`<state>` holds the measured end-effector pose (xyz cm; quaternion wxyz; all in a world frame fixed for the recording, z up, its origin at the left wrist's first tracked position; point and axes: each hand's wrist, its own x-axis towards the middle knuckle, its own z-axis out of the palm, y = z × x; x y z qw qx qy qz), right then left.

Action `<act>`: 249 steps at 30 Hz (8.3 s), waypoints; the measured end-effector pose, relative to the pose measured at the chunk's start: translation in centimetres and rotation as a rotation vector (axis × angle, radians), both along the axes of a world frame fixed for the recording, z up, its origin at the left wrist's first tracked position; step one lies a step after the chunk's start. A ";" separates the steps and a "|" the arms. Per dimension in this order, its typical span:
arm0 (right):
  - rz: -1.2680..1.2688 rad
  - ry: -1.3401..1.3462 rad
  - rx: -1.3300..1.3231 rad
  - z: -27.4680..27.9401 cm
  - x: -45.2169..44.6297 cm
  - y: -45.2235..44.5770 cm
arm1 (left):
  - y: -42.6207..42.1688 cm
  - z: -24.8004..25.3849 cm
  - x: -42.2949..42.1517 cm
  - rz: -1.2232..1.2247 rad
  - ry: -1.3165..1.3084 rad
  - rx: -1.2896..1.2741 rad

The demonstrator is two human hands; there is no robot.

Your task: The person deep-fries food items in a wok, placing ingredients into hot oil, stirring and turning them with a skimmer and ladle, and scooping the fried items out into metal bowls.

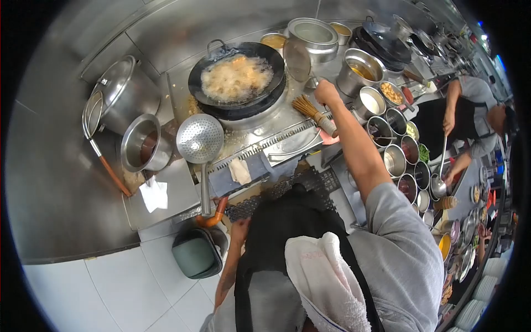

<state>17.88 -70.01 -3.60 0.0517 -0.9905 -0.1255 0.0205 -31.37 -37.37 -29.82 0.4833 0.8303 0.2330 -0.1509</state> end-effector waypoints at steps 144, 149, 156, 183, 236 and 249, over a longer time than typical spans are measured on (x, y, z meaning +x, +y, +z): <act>0.290 -0.004 0.315 9.8 -6.3 -4.8 | 8.2 38.9 30.8 0.009 -0.293 0.848; 0.464 -0.010 0.070 16.1 -7.8 -9.6 | 10.9 38.2 35.6 -0.147 -0.242 0.904; 0.511 -0.059 -0.121 9.0 -8.3 -8.0 | 11.6 34.2 35.8 0.153 0.195 -0.211; 0.249 0.100 0.287 11.7 1.3 4.3 | 10.1 38.0 37.1 -0.064 -0.451 1.045; 0.063 0.062 0.693 1.1 -5.7 -1.7 | 14.9 31.7 37.0 0.116 0.197 -0.360; -0.038 0.109 0.919 -8.1 -19.4 2.7 | 16.7 31.9 37.2 -0.048 0.418 -0.764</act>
